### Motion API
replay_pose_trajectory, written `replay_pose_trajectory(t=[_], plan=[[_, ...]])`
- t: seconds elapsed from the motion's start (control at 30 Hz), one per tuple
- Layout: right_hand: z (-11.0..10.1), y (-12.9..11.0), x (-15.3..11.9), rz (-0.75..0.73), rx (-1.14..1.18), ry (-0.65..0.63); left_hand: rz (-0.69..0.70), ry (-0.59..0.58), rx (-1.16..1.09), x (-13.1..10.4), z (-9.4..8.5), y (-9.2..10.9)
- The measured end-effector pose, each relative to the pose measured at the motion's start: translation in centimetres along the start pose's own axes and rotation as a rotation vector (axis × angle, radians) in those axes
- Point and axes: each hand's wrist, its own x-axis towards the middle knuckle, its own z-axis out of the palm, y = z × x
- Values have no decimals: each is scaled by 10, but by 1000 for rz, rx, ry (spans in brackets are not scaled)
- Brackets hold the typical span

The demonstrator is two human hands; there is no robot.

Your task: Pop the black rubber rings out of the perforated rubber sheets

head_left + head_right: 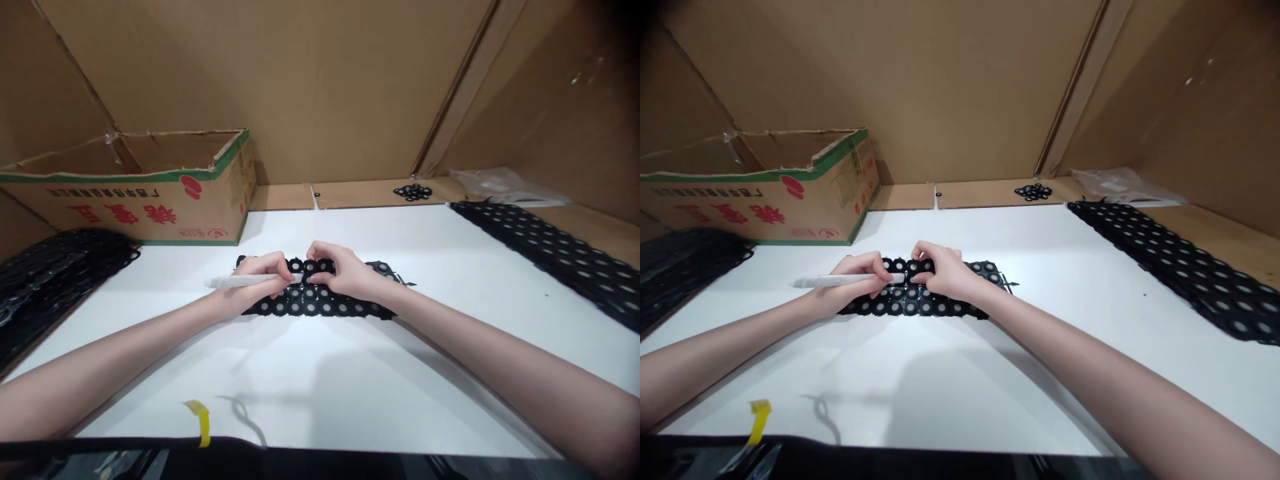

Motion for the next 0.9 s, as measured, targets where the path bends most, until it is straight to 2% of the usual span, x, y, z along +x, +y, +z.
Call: replay_pose_trajectory(t=[0.27,0.47,0.57,0.77,0.9], plan=[[0,-2,-1,5,-16,-8,34,-20,78,1,-1,1],[1,-3,-1,-8,-19,-12,-54,-86,29,3,-2,5],[-1,-4,-1,0,-41,-24,-44,-112,45,3,0,3],[-13,-10,-4,-21,-129,-171,18,-28,70,2,1,0],[-19,-15,-6,17,-159,-219,54,9,25,-2,0,0]])
